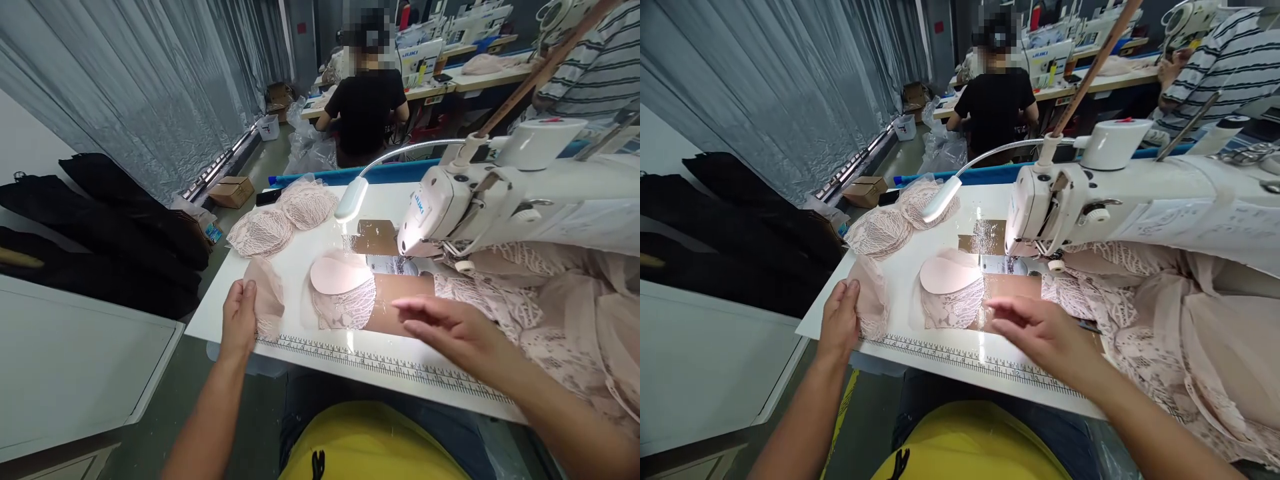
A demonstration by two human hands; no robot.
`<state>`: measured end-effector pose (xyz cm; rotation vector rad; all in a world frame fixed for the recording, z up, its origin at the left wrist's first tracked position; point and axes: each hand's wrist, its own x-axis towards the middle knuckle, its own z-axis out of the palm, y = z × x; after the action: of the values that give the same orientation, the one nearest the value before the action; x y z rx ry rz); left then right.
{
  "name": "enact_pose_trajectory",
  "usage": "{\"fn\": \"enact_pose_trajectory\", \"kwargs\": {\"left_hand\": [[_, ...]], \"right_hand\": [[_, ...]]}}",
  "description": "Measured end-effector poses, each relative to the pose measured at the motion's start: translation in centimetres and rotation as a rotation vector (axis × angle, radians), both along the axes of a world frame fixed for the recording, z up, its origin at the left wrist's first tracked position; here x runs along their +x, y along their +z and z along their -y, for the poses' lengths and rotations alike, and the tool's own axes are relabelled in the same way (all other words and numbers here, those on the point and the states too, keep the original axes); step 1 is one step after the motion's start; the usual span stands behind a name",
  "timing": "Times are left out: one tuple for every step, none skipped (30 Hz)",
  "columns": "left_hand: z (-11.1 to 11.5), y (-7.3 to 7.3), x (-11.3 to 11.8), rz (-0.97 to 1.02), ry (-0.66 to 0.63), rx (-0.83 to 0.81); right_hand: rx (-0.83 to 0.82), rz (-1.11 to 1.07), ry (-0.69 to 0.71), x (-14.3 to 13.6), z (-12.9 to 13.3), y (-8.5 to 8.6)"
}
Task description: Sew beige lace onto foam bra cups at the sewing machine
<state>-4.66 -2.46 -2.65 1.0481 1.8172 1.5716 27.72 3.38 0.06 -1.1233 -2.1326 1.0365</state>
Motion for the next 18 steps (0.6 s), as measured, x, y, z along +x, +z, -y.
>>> {"fn": "enact_pose_trajectory", "kwargs": {"left_hand": [[0.2, 0.1, 1.3, 0.151, 0.008, 0.058], [0.3, 0.2, 2.7, 0.259, 0.003, 0.087], [0.4, 0.2, 4.2, 0.323, -0.009, 0.097], [0.3, 0.1, 5.7, 0.367, -0.03, 0.1], [0.2, 0.0, 7.1, 0.402, -0.061, 0.099], [0.2, -0.1, 8.5, 0.429, -0.092, 0.101], [0.2, -0.3, 9.8, 0.444, -0.121, 0.104], [0.3, -0.5, 10.8, 0.449, -0.147, 0.108], [0.4, -0.6, 11.7, 0.448, -0.175, 0.11], [0.5, -0.8, 12.4, 0.439, -0.211, 0.107], [0.7, -0.8, 12.8, 0.416, -0.256, 0.101], [0.8, -0.7, 13.0, 0.381, -0.312, 0.091], [0.8, -0.6, 13.0, 0.335, -0.373, 0.081], [0.6, -0.4, 12.9, 0.269, -0.426, 0.077], [0.3, -0.1, 12.6, 0.18, -0.463, 0.082], [-0.2, 0.2, 12.1, 0.064, -0.486, 0.093], [-0.9, 0.5, 11.6, -0.078, -0.499, 0.105], [-1.6, 0.7, 11.1, -0.24, -0.507, 0.114]], "right_hand": [[-0.036, -0.087, 0.054, -1.1, 1.0, 0.2], [-0.049, -0.18, 0.124, -2.3, 1.8, 0.2], [-0.03, -0.278, 0.155, -3.6, 2.6, 0.0], [-0.005, -0.366, 0.167, -4.8, 3.2, -0.4], [0.018, -0.425, 0.171, -5.9, 3.6, -0.8], [0.034, -0.45, 0.163, -6.9, 3.9, -1.3], [0.07, -0.456, 0.14, -7.5, 4.0, -1.8], [0.096, -0.448, 0.115, -7.9, 4.1, -2.2], [0.104, -0.438, 0.08, -8.0, 4.1, -2.6], [0.097, -0.43, 0.04, -7.9, 4.1, -2.8], [0.064, -0.431, 0.0, -7.5, 4.1, -2.9], [0.01, -0.445, -0.035, -7.0, 4.0, -2.9], [-0.06, -0.472, -0.065, -6.4, 4.0, -2.8], [-0.144, -0.506, -0.085, -5.8, 3.9, -2.7], [-0.231, -0.55, -0.098, -5.2, 3.7, -2.6], [-0.313, -0.599, -0.112, -4.6, 3.5, -2.5], [-0.38, -0.651, -0.137, -3.9, 3.2, -2.4], [-0.421, -0.697, -0.175, -3.1, 3.0, -2.3]]}}
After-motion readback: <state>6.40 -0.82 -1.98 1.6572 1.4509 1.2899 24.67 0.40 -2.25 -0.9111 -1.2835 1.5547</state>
